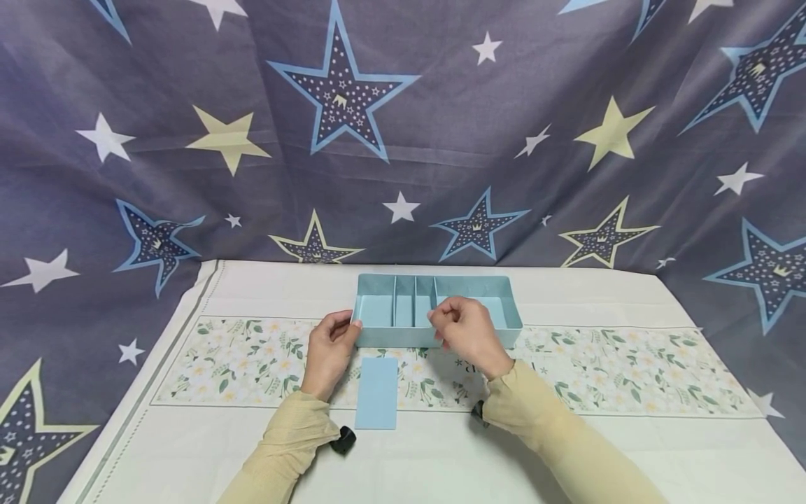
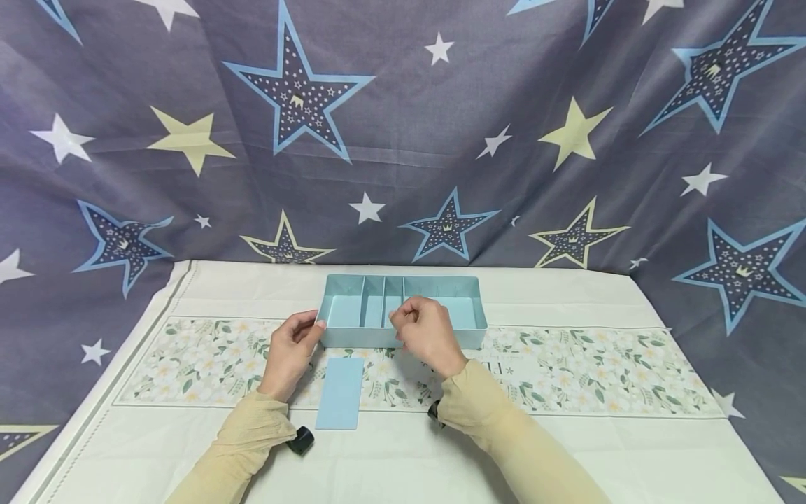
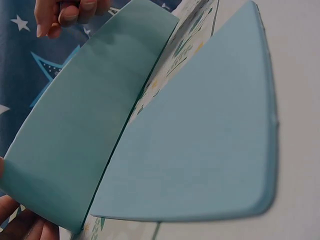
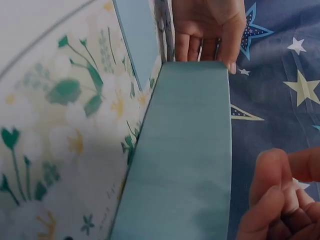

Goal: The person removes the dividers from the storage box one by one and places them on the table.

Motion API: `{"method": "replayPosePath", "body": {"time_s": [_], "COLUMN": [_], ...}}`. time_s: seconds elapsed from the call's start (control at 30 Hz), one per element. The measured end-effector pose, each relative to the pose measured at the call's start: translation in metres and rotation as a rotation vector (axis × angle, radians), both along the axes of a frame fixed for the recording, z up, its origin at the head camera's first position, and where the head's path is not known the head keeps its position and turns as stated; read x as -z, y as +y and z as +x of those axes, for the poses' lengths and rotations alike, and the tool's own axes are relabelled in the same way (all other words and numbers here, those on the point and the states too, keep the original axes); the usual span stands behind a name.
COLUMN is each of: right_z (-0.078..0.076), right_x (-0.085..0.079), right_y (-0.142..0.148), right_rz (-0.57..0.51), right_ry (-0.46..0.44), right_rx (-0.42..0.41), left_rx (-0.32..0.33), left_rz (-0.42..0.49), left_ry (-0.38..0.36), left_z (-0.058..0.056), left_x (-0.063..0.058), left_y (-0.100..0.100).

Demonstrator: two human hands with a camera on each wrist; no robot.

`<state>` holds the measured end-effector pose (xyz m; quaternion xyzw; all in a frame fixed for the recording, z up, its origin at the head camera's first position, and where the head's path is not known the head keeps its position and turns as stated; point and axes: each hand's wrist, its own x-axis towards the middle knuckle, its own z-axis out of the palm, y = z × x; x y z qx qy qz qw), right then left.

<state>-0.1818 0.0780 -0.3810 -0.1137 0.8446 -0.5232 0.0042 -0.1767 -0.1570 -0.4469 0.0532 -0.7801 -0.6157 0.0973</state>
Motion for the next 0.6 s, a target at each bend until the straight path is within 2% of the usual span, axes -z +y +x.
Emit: {"method": "replayPosePath", "body": {"time_s": [0.23,0.6], "right_z": [-0.015,-0.034], "right_x": [-0.004,-0.006], "right_y": [0.003,0.005], "right_rz": [0.044,0.099], "right_ry": [0.039,-0.018], "right_rx": [0.058,0.124], "left_rx": [0.005,0.016], "left_rz": [-0.010,-0.001], "left_ry": [-0.012,-0.017], "left_z": [0.001,0.000], "left_x": [-0.001,-0.001], "left_y": [0.000,-0.001]}}
